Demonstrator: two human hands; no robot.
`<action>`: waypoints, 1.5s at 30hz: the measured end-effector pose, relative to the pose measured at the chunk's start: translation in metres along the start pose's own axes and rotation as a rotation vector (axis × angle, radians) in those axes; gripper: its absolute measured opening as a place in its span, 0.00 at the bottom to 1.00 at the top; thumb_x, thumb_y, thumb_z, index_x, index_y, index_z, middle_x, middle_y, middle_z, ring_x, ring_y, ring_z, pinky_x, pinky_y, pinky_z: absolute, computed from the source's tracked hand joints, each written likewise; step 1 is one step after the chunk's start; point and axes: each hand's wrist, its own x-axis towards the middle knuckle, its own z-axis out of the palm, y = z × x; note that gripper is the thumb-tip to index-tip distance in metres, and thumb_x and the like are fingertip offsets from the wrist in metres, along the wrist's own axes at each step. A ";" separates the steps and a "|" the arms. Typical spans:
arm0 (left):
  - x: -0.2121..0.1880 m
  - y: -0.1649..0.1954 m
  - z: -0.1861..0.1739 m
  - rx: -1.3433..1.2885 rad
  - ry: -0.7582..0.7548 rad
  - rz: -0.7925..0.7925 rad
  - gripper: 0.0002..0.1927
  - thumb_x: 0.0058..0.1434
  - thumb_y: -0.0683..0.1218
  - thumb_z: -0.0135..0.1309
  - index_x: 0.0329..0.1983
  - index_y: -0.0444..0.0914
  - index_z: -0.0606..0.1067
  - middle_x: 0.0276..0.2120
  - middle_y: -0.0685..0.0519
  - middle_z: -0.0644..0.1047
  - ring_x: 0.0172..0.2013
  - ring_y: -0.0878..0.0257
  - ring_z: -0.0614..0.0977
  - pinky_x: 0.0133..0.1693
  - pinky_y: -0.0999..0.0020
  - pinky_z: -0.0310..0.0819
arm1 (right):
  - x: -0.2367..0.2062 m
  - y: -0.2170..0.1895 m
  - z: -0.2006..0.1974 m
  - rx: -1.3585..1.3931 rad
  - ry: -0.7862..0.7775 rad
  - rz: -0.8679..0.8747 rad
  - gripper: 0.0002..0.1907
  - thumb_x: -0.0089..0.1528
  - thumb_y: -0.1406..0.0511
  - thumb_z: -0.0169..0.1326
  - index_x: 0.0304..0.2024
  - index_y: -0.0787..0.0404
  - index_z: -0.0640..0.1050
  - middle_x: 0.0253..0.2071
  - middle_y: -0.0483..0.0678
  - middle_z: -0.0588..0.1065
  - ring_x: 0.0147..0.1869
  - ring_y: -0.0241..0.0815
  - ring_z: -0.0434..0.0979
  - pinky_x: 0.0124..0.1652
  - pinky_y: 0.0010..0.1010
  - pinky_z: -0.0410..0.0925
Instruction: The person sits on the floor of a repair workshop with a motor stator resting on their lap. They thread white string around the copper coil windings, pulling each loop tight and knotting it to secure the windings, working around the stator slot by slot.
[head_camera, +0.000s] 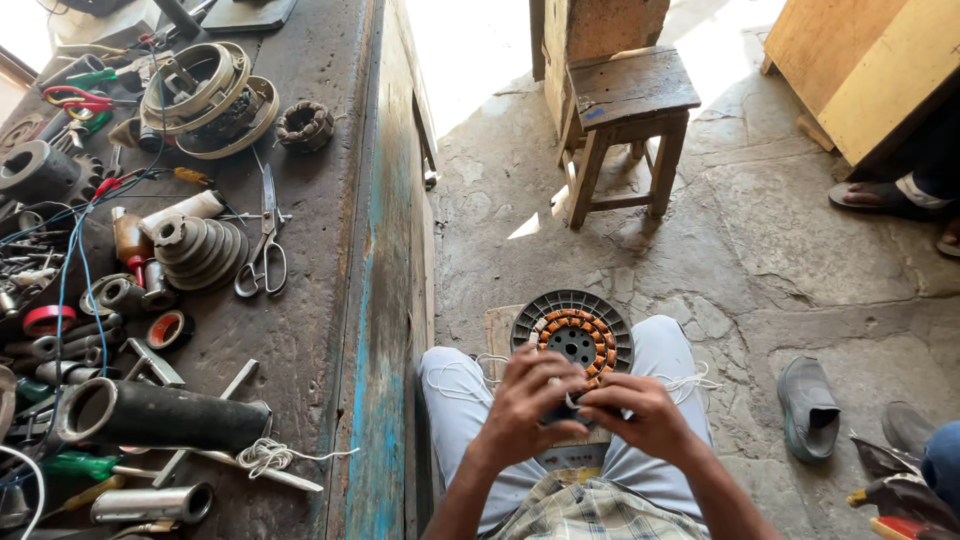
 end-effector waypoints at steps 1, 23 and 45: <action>-0.003 -0.002 0.004 -0.090 -0.097 -0.001 0.16 0.62 0.54 0.61 0.44 0.37 0.79 0.42 0.50 0.81 0.48 0.56 0.80 0.64 0.51 0.70 | 0.001 -0.002 0.002 -0.001 -0.006 -0.014 0.09 0.55 0.68 0.67 0.38 0.61 0.84 0.29 0.45 0.78 0.30 0.36 0.79 0.28 0.27 0.70; 0.008 0.018 0.009 0.027 -0.046 0.070 0.20 0.68 0.59 0.55 0.51 0.40 0.79 0.55 0.50 0.78 0.61 0.52 0.75 0.65 0.52 0.65 | -0.006 0.001 -0.003 0.003 -0.018 0.057 0.09 0.53 0.69 0.66 0.36 0.63 0.84 0.26 0.46 0.78 0.26 0.38 0.78 0.25 0.30 0.68; -0.003 0.012 0.001 -0.035 -0.109 0.035 0.26 0.63 0.59 0.62 0.55 0.37 0.78 0.47 0.50 0.81 0.57 0.54 0.78 0.62 0.54 0.71 | 0.003 -0.003 -0.001 0.060 -0.029 0.072 0.08 0.54 0.67 0.67 0.35 0.62 0.84 0.27 0.45 0.80 0.28 0.35 0.80 0.27 0.28 0.71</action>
